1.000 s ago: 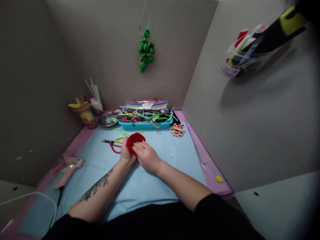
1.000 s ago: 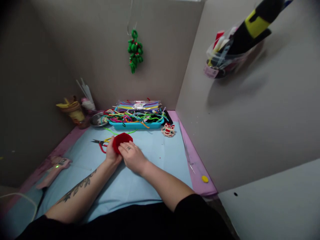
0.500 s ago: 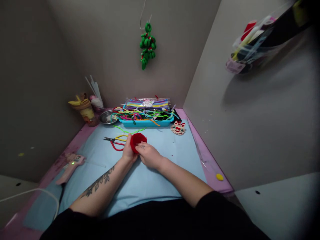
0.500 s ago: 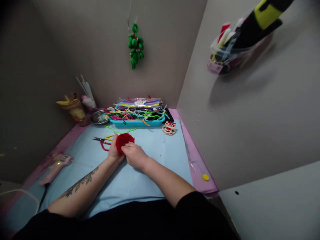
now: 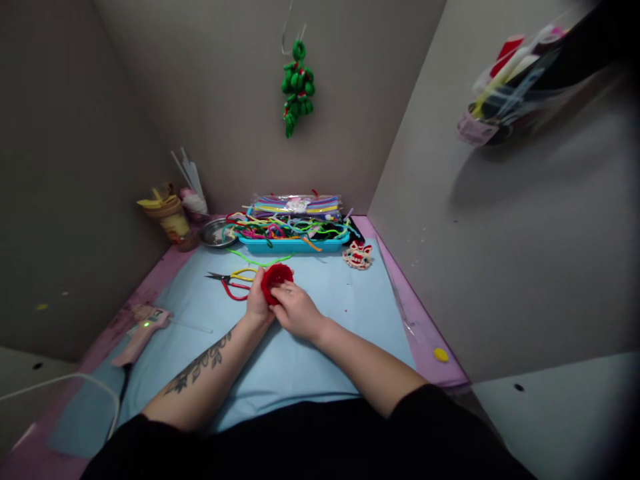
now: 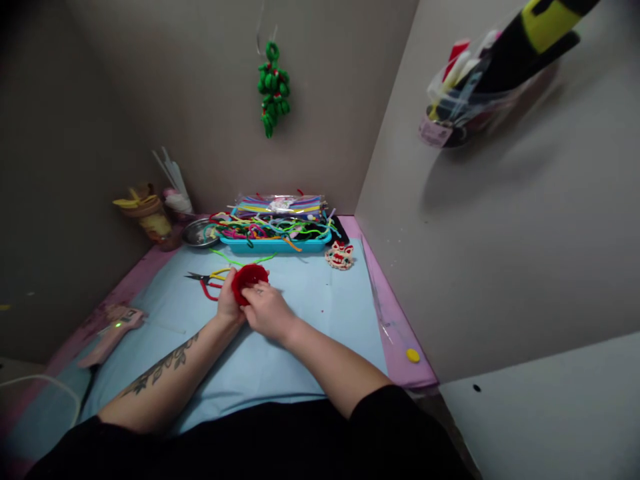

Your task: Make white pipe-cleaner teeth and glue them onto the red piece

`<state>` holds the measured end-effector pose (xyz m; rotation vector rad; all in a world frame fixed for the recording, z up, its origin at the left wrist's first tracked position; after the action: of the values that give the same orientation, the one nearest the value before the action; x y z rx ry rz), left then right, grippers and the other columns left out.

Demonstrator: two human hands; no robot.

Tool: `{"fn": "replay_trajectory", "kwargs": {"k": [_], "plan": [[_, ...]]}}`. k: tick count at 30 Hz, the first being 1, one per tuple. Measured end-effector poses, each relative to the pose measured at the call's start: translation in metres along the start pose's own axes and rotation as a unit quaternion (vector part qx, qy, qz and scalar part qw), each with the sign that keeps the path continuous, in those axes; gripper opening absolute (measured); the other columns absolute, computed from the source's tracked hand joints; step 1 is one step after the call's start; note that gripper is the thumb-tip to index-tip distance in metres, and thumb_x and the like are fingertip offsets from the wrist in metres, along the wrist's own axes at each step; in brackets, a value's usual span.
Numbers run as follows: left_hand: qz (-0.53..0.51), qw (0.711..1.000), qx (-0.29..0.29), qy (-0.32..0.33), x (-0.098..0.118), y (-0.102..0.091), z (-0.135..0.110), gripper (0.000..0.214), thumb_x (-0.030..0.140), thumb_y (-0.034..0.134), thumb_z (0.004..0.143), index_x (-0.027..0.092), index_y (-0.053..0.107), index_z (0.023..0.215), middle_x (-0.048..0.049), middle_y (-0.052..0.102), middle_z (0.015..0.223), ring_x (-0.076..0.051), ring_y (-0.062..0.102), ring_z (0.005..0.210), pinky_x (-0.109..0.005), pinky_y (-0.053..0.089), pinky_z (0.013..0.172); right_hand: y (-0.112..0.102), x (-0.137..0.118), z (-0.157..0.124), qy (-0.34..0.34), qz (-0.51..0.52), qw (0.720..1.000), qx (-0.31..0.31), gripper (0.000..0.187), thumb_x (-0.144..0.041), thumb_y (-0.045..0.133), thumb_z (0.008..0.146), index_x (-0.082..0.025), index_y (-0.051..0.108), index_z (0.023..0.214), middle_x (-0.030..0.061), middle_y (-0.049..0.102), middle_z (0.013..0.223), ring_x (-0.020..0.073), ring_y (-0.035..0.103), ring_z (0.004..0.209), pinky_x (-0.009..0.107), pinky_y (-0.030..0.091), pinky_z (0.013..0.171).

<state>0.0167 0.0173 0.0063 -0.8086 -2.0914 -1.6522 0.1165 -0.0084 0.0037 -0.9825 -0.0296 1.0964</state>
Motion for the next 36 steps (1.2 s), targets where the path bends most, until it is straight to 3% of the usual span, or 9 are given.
{"fn": "replay_trajectory", "kwargs": {"k": [9, 15, 19, 24, 27, 32, 36], "plan": [[0.034, 0.999, 0.005, -0.019, -0.002, 0.0, -0.006, 0.044, 0.046, 0.048, 0.08, 0.01, 0.07, 0.07, -0.0128, 0.072, 0.071, -0.03, 0.067, 0.092, -0.041, 0.05, 0.086, -0.001, -0.004, -0.001, -0.031, -0.028, 0.999, -0.017, 0.022, -0.011, 0.045, 0.082, -0.012, 0.063, 0.095, 0.0147, 0.069, 0.098, 0.0217, 0.062, 0.092, 0.035, 0.051, 0.086], [0.043, 0.997, -0.053, -0.047, 0.009, -0.002, -0.002, 0.05, 0.052, 0.045, 0.084, 0.009, 0.071, 0.086, -0.0142, 0.073, 0.082, -0.029, 0.067, 0.093, -0.042, 0.049, 0.088, -0.007, 0.009, -0.001, -0.079, -0.07, 0.993, -0.051, 0.029, -0.007, 0.048, 0.081, -0.013, 0.061, 0.105, 0.0128, 0.066, 0.112, 0.0229, 0.057, 0.112, 0.04, 0.042, 0.1], [0.039, 0.996, -0.025, -0.074, 0.011, -0.004, 0.002, 0.057, 0.058, 0.042, 0.085, 0.009, 0.071, 0.085, -0.014, 0.073, 0.077, -0.028, 0.068, 0.087, -0.042, 0.051, 0.085, -0.008, 0.007, -0.001, -0.063, -0.07, 0.992, -0.086, 0.031, -0.015, 0.055, 0.08, -0.012, 0.059, 0.11, 0.015, 0.065, 0.113, 0.0244, 0.056, 0.112, 0.041, 0.041, 0.102], [0.003, 0.999, -0.025, -0.028, 0.002, -0.003, 0.001, 0.046, 0.049, 0.046, 0.087, 0.011, 0.07, 0.087, -0.011, 0.073, 0.08, -0.024, 0.068, 0.085, -0.037, 0.05, 0.086, -0.003, -0.003, 0.0, 0.004, -0.058, 0.998, -0.013, 0.03, -0.019, 0.053, 0.082, -0.009, 0.058, 0.11, 0.0163, 0.065, 0.109, 0.0237, 0.059, 0.104, 0.039, 0.042, 0.1], [-0.004, 1.0, -0.017, -0.014, 0.001, -0.003, 0.001, 0.039, 0.044, 0.047, 0.088, 0.012, 0.069, 0.09, -0.0095, 0.073, 0.08, -0.022, 0.068, 0.083, -0.035, 0.051, 0.085, 0.001, 0.0, -0.001, -0.017, -0.083, 0.996, -0.011, 0.024, -0.014, 0.048, 0.083, -0.011, 0.061, 0.103, 0.0156, 0.067, 0.107, 0.0238, 0.059, 0.105, 0.039, 0.043, 0.098], [0.003, 0.998, 0.023, -0.057, 0.006, -0.001, 0.0, 0.043, 0.044, 0.042, 0.09, 0.011, 0.068, 0.079, -0.0096, 0.07, 0.069, -0.022, 0.068, 0.076, -0.036, 0.053, 0.08, 0.006, 0.008, -0.005, -0.063, -0.111, 0.991, -0.04, 0.025, -0.009, 0.047, 0.08, -0.013, 0.063, 0.098, 0.0126, 0.069, 0.102, 0.0228, 0.06, 0.104, 0.038, 0.044, 0.098], [-0.007, 0.999, 0.039, -0.035, 0.006, 0.002, -0.004, 0.042, 0.037, 0.039, 0.091, 0.012, 0.067, 0.072, -0.0082, 0.069, 0.065, -0.02, 0.068, 0.071, -0.034, 0.054, 0.077, 0.008, 0.008, -0.007, -0.057, -0.108, 0.991, -0.054, 0.023, -0.009, 0.05, 0.077, -0.014, 0.064, 0.095, 0.0117, 0.069, 0.1, 0.0227, 0.061, 0.102, 0.038, 0.043, 0.098]]}}
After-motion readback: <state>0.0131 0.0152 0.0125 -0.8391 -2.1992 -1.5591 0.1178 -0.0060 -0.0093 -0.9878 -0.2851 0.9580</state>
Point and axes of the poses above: each hand's wrist, its own z-axis towards the middle knuckle, its own y-axis out of the palm, x = y × z, the point moved 1 cm from there along z, towards the middle knuckle
